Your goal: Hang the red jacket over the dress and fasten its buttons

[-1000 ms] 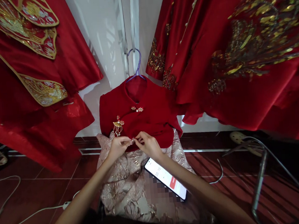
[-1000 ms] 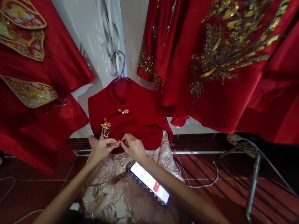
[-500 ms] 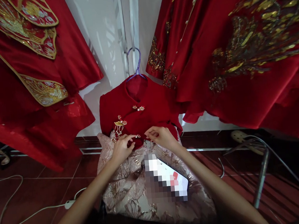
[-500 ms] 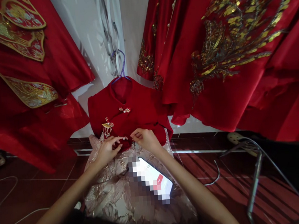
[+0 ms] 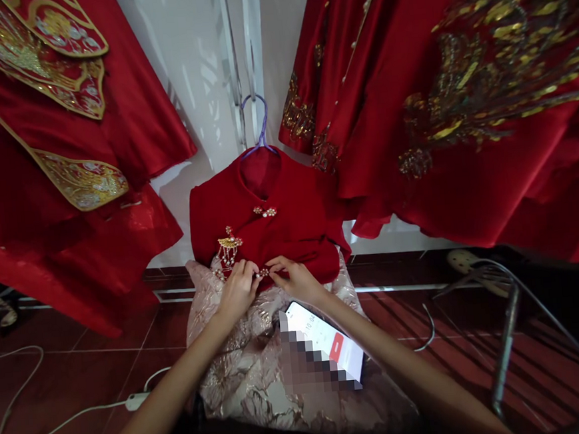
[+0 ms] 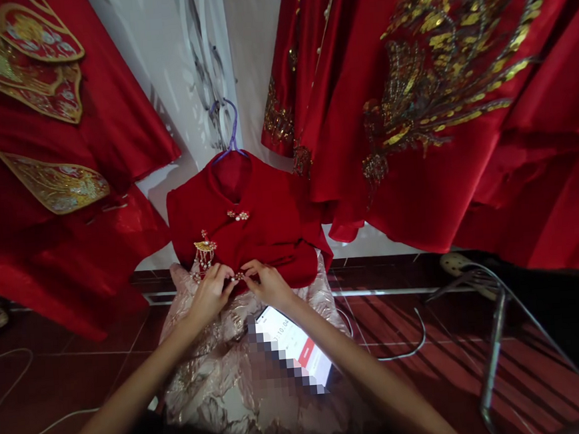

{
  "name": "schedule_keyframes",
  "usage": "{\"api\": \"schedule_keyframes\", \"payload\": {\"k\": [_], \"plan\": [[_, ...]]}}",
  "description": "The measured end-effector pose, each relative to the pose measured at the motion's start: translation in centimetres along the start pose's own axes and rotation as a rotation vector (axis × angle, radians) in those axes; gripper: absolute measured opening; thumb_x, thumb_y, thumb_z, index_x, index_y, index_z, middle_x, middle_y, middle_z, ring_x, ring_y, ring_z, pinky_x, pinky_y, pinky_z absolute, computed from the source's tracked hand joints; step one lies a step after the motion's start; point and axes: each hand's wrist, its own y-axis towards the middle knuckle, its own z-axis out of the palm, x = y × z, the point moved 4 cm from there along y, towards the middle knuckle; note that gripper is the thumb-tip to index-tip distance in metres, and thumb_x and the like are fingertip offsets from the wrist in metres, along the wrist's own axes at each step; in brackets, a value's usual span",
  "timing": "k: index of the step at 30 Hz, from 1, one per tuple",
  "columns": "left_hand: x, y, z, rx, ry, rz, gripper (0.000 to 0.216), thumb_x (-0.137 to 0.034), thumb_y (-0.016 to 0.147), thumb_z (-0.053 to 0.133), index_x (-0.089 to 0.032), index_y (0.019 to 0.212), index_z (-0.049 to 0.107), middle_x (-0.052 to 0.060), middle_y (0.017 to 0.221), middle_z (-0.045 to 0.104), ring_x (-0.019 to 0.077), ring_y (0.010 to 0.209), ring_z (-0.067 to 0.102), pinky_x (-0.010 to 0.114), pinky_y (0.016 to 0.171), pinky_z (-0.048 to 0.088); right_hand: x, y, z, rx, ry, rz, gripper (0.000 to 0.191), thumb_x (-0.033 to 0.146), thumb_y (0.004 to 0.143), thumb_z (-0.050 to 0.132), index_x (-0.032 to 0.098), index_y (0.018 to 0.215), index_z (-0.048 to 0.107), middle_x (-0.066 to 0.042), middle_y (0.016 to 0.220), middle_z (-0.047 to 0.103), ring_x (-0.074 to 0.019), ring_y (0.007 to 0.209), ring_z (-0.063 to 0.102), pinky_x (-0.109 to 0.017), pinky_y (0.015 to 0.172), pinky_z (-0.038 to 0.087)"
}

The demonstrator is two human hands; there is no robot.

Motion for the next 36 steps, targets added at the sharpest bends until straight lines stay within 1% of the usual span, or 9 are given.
{"api": "schedule_keyframes", "payload": {"k": [3,7,13,19,24,29,32,34,36], "plan": [[0.3,0.1,0.0,-0.004,-0.111,-0.012,0.007,-0.016,0.083,0.049,-0.019,0.088,0.053,0.004,0.087,0.057,0.0177,0.086,0.055,0.034,0.080,0.046,0.4,-0.1,0.1,-0.025,-0.013,-0.018,0.024,0.016,0.081,0.051,0.020,0.104,0.057,-0.004,0.090,0.068,-0.0152,0.086,0.064,-0.030,0.081,0.048],[1.1,0.4,0.2,0.009,-0.370,-0.117,0.007,-0.020,0.079,0.056,-0.018,0.085,0.059,0.003,0.085,0.064,0.0148,0.078,0.061,0.030,0.075,0.050,0.3,-0.1,0.4,-0.084,-0.020,0.010,0.022,0.016,0.078,0.055,0.018,0.099,0.060,-0.005,0.092,0.067,-0.0159,0.086,0.064,-0.030,0.082,0.047],[1.9,0.8,0.2,0.109,-0.673,-0.235,0.019,-0.032,0.076,0.062,-0.016,0.085,0.066,0.006,0.084,0.070,0.0158,0.076,0.065,0.028,0.072,0.053,0.4,-0.2,0.3,-0.108,0.059,0.043,0.017,0.023,0.078,0.059,0.018,0.094,0.061,-0.003,0.085,0.066,-0.0142,0.080,0.063,-0.026,0.075,0.048],[1.6,0.9,-0.1,0.062,-0.608,-0.230,0.020,-0.035,0.078,0.060,-0.016,0.083,0.066,0.006,0.082,0.069,0.0155,0.075,0.064,0.028,0.072,0.051,0.6,-0.2,0.3,-0.148,0.062,0.006,0.015,0.027,0.077,0.061,0.018,0.089,0.059,-0.004,0.083,0.064,-0.0140,0.079,0.060,-0.027,0.074,0.048],[1.2,0.7,-0.3,0.028,-0.538,-0.228,0.019,-0.035,0.078,0.060,-0.016,0.081,0.064,0.004,0.079,0.067,0.0141,0.072,0.063,0.027,0.069,0.050,0.2,-0.2,0.3,-0.098,0.142,0.024,0.020,0.033,0.077,0.062,0.019,0.090,0.060,-0.003,0.081,0.065,-0.0144,0.077,0.062,-0.028,0.073,0.049],[1.1,0.7,0.0,0.031,-0.666,-0.236,0.020,-0.036,0.075,0.063,-0.016,0.080,0.061,0.003,0.078,0.065,0.0133,0.073,0.062,0.026,0.070,0.050,0.4,-0.1,-0.3,-0.060,0.150,0.051,0.021,0.035,0.075,0.063,0.018,0.088,0.061,-0.004,0.081,0.066,-0.0152,0.077,0.062,-0.028,0.072,0.050],[2.3,1.4,0.3,-0.046,-0.912,-0.393,0.029,-0.040,0.069,0.068,-0.016,0.082,0.057,0.002,0.075,0.063,0.0131,0.069,0.062,0.027,0.069,0.052,1.0,0.2,-1.3,0.011,0.209,0.048,0.024,0.036,0.073,0.065,0.017,0.088,0.062,-0.004,0.081,0.066,-0.0146,0.076,0.061,-0.029,0.072,0.049],[3.5,2.1,0.3,-0.160,-1.104,-0.553,0.035,-0.044,0.068,0.068,-0.017,0.084,0.055,0.001,0.073,0.062,0.0127,0.065,0.062,0.030,0.069,0.053,1.4,0.3,-2.2,0.103,0.269,0.049,0.027,0.037,0.072,0.065,0.016,0.088,0.062,-0.005,0.083,0.066,-0.0141,0.076,0.061,-0.029,0.072,0.049],[4.4,2.9,0.0,-0.274,-1.293,-0.654,0.036,-0.047,0.070,0.066,-0.016,0.086,0.055,0.003,0.080,0.063,0.0132,0.070,0.063,0.032,0.074,0.053,1.7,0.4,-3.2,0.189,0.327,0.060,0.031,0.040,0.071,0.067,0.014,0.089,0.063,-0.005,0.083,0.066,-0.0141,0.076,0.060,-0.030,0.073,0.049]]}}
